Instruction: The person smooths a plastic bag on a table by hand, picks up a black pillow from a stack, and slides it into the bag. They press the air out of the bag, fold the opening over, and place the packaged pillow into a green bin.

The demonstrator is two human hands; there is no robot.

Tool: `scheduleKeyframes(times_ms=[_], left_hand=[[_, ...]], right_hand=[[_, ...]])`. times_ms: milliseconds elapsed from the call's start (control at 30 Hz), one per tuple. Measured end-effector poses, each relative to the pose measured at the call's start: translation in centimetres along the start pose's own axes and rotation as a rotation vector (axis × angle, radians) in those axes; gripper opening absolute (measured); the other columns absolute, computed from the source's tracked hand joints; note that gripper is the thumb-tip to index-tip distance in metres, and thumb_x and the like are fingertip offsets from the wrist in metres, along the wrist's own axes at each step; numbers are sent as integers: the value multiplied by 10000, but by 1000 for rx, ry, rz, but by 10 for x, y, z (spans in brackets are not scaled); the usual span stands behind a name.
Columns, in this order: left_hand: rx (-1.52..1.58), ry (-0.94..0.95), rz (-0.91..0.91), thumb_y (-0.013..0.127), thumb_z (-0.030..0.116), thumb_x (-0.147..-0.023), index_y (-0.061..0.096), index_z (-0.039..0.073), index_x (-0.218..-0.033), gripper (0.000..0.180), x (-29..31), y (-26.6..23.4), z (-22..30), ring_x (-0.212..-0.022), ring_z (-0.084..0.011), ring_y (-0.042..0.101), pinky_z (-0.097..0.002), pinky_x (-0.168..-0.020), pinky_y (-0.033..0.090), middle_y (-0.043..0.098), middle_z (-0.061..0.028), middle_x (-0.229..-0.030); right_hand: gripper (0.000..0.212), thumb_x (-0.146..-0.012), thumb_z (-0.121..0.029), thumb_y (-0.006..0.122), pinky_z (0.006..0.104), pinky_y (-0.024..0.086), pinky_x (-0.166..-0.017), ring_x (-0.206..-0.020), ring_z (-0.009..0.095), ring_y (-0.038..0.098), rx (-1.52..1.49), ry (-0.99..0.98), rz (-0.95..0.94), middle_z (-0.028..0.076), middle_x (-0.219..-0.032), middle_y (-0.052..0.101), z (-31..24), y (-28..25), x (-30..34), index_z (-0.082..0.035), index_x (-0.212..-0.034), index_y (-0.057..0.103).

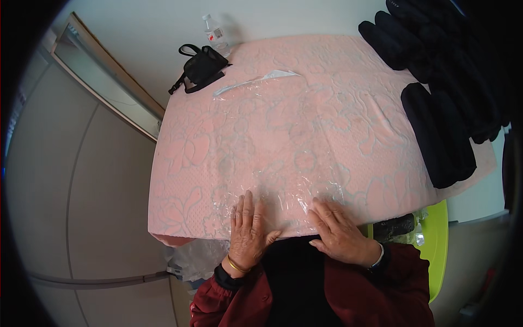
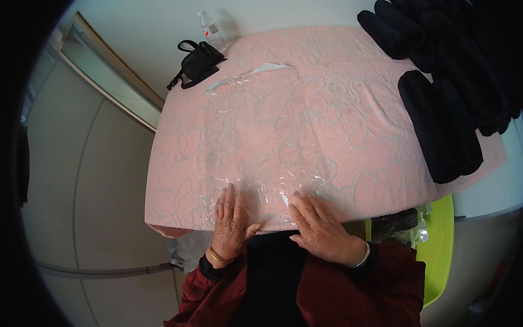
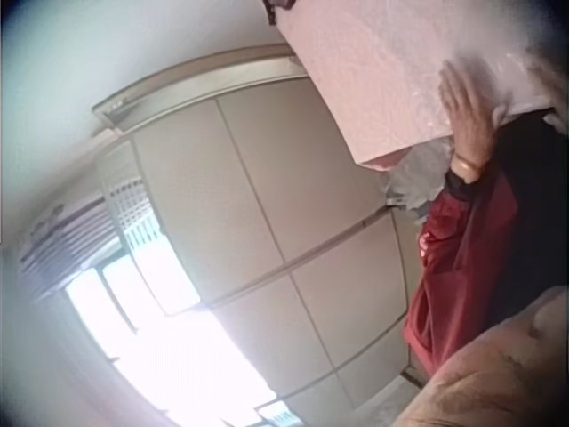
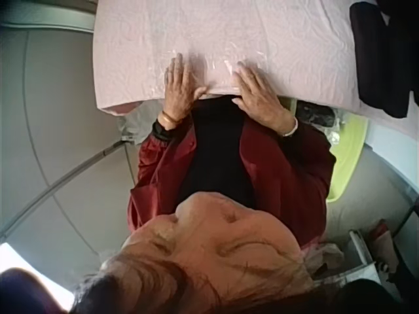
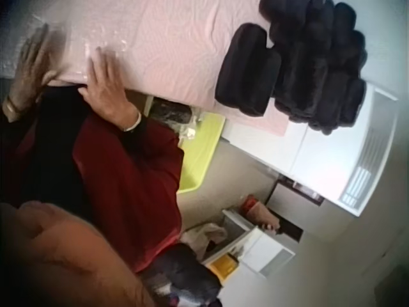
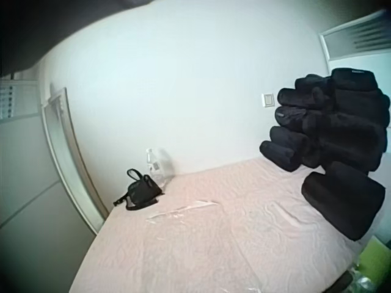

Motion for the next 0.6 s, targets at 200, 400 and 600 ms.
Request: scheduleKeyframes(times_ms=[200, 400, 600], left_hand=[[234, 65, -52, 653, 365, -924, 393, -66, -1451, 729, -12, 18, 5, -1374, -477, 386, -563, -1133, 313, 373, -300, -1507], [-71, -63, -67, 599, 493, -941, 395, -67, -1447, 782, -12, 11, -29, -1393, -504, 346, -582, -1141, 294, 376, -304, -1504], [-2, -84, 27, 610, 532, -920, 398, -69, -1443, 825, -6, 13, -40, -1390, -507, 347, -583, -1144, 291, 383, -304, -1497]], right_hand=[[707, -871, -263, 717, 520, 288, -1180, -1426, 431, 345, -49, -130, 7, 298, -1532, 329, -11, 29, -29, 116, -1396, 434], [774, -913, -337, 661, 545, 191, -1211, -1485, 442, 224, 54, 143, 3, 297, -1577, 256, 26, 18, -32, 112, -1461, 350], [791, -915, -329, 652, 550, 192, -1208, -1484, 452, 218, 74, 243, 59, 296, -1584, 238, 34, 7, -17, 107, -1481, 312]])
Point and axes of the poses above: each hand's wrist, its own x-axis away from the middle knuckle, its own y-axis out of the palm, z = x × y, the point moved 3 cm from there along -x, towards the middle knuckle
